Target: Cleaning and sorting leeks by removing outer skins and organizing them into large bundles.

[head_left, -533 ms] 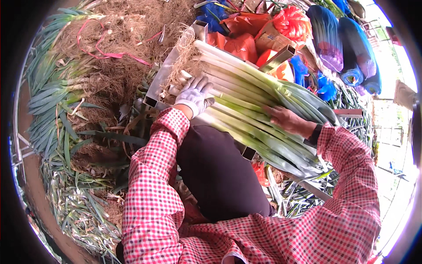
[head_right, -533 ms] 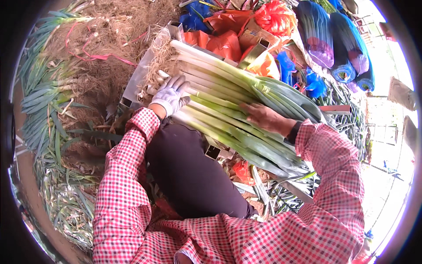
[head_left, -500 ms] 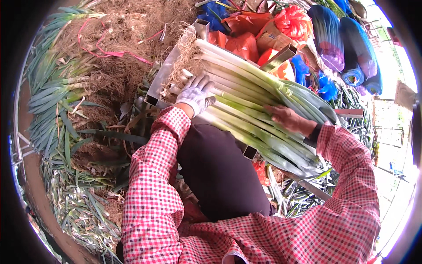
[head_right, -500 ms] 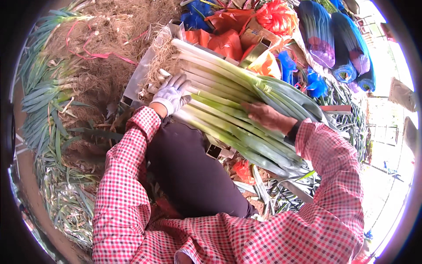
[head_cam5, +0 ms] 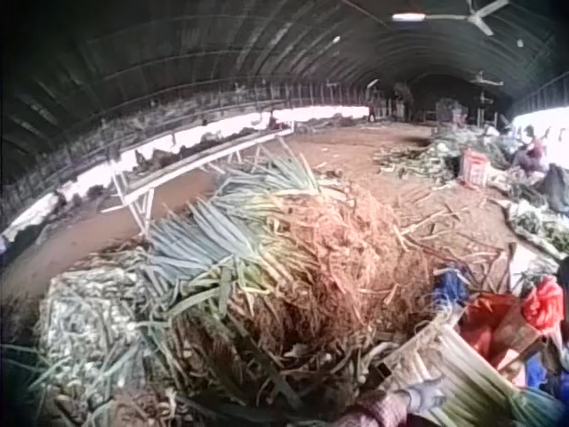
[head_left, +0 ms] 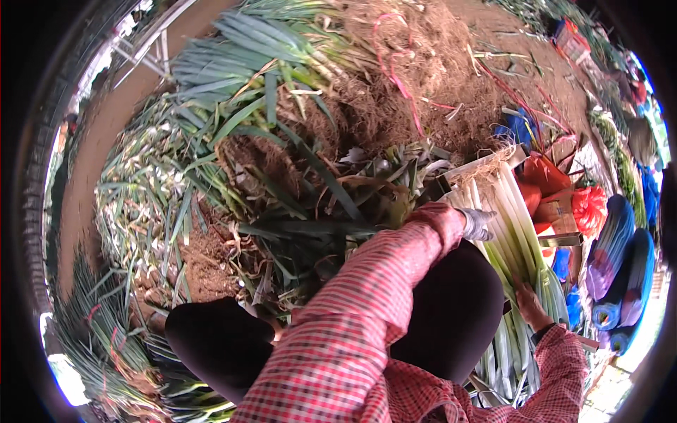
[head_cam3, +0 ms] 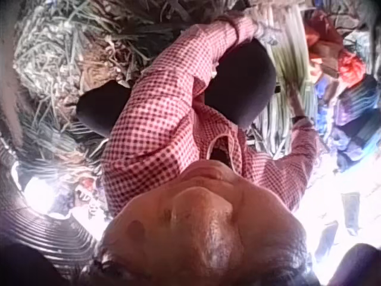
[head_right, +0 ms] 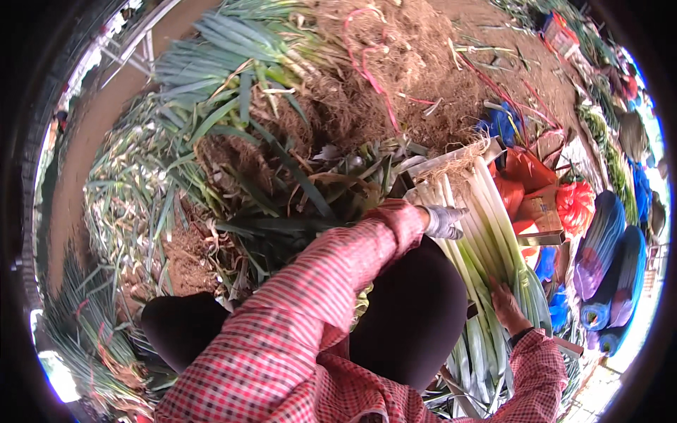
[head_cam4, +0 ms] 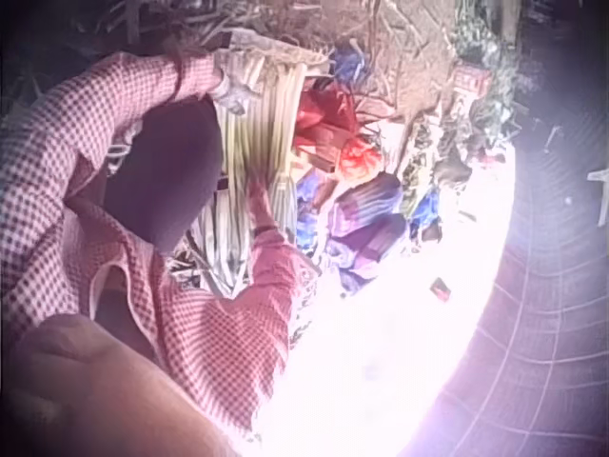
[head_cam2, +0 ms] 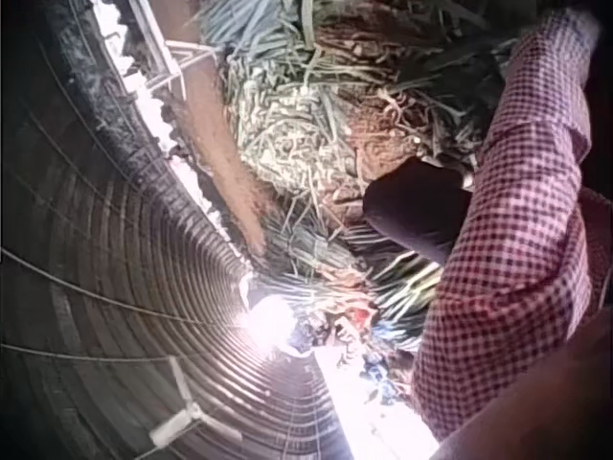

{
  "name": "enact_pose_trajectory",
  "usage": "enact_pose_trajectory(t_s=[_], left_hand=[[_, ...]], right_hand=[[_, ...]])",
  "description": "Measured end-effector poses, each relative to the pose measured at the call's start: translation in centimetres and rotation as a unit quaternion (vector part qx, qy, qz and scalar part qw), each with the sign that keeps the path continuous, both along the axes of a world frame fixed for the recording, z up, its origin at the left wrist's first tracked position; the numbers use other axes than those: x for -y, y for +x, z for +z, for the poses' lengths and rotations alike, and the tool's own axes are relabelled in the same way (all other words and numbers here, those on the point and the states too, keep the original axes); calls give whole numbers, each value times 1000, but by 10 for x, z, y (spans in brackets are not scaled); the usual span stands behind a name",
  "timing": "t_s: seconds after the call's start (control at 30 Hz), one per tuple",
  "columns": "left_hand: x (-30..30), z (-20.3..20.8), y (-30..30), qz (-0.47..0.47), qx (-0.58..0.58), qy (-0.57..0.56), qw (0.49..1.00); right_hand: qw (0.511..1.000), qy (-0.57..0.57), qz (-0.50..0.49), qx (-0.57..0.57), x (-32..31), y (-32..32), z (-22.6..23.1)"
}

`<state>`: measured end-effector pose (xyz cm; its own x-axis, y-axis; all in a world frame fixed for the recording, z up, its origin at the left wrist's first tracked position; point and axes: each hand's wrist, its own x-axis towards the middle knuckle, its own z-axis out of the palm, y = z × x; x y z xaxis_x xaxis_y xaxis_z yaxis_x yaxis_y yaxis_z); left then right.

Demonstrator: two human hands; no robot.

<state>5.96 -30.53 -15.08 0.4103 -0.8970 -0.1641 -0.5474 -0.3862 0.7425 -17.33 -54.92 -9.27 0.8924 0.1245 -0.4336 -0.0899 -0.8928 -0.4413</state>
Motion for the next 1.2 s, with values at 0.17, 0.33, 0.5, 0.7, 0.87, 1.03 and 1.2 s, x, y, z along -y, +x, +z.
enact_pose_trajectory(t_s=[0.17,0.33,0.5,0.7,0.87,1.03,1.2], left_hand=[[-148,58,-21,111,-151,-345,920],[-342,137,-51,375,-168,-225,883],[-444,219,-114,672,-256,-339,607],[-447,191,-160,623,-281,-355,638],[-431,196,-177,639,-330,-276,638],[-442,130,-184,621,-543,-379,419],[-455,140,-163,638,-559,-305,433]], right_hand=[[965,-190,123,130,-49,15,70],[951,-140,271,-45,-123,-1,186],[856,190,470,-106,-302,54,251],[762,534,367,-14,-492,202,180],[969,204,-56,125,-488,424,-5],[972,-6,-165,168,-440,535,-46],[984,-28,-58,164,-429,581,-63]])
